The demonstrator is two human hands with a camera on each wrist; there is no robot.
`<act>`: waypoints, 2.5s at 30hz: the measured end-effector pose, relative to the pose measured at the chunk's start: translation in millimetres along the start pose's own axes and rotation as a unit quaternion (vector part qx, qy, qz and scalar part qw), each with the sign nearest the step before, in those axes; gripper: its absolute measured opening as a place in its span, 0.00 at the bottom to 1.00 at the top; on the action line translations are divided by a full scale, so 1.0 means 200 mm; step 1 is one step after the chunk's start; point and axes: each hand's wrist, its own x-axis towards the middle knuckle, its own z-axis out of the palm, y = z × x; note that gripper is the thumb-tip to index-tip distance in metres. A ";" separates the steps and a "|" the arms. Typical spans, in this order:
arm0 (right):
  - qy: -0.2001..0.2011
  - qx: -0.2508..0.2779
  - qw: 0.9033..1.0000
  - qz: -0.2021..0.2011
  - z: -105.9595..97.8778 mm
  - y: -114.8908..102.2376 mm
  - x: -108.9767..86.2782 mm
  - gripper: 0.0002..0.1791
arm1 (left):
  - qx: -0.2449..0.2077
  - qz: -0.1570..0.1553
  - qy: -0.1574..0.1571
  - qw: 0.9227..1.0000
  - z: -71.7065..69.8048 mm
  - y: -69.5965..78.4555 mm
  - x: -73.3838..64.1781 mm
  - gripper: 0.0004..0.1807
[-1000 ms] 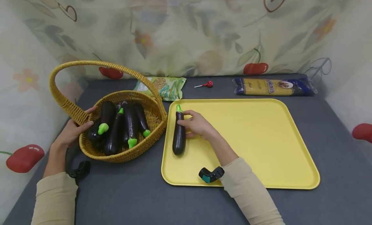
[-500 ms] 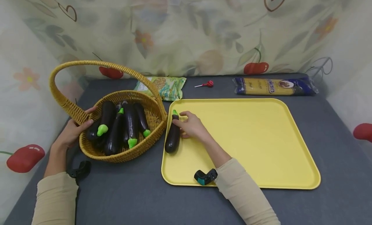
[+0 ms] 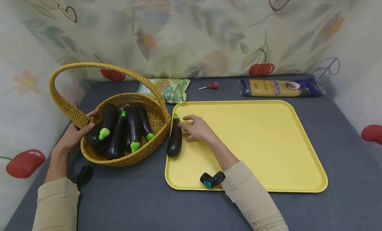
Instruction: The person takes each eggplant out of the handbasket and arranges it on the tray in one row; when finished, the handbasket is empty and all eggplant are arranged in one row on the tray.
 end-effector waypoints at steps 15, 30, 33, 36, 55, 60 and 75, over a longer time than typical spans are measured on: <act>-0.138 0.029 0.984 -0.108 -0.04 -0.21 -0.22 0.26 | -0.022 0.001 -0.001 1.000 0.00 0.00 0.00 0.30; -0.301 0.174 0.937 -0.035 0.30 -0.41 -0.09 0.25 | -0.010 0.002 0.000 1.000 0.00 0.00 -0.01 0.30; -0.283 0.200 0.938 -0.004 0.37 -0.45 -0.02 0.26 | -0.009 0.000 -0.001 1.000 0.00 0.00 -0.01 0.30; -0.258 0.219 0.941 0.019 0.43 -0.50 0.03 0.26 | -0.016 -0.003 -0.002 1.000 0.01 -0.01 -0.01 0.30; -0.207 0.331 0.916 0.091 0.62 -0.68 0.27 0.32 | -0.034 -0.008 0.003 0.999 0.00 0.00 -0.01 0.31; -0.218 0.322 0.915 0.107 0.65 -0.69 0.30 0.34 | -0.051 -0.004 0.001 0.999 0.00 0.00 -0.01 0.31; -0.183 0.285 0.927 0.161 0.74 -0.73 0.29 0.33 | -0.085 0.036 -0.013 0.996 0.00 -0.02 -0.02 0.30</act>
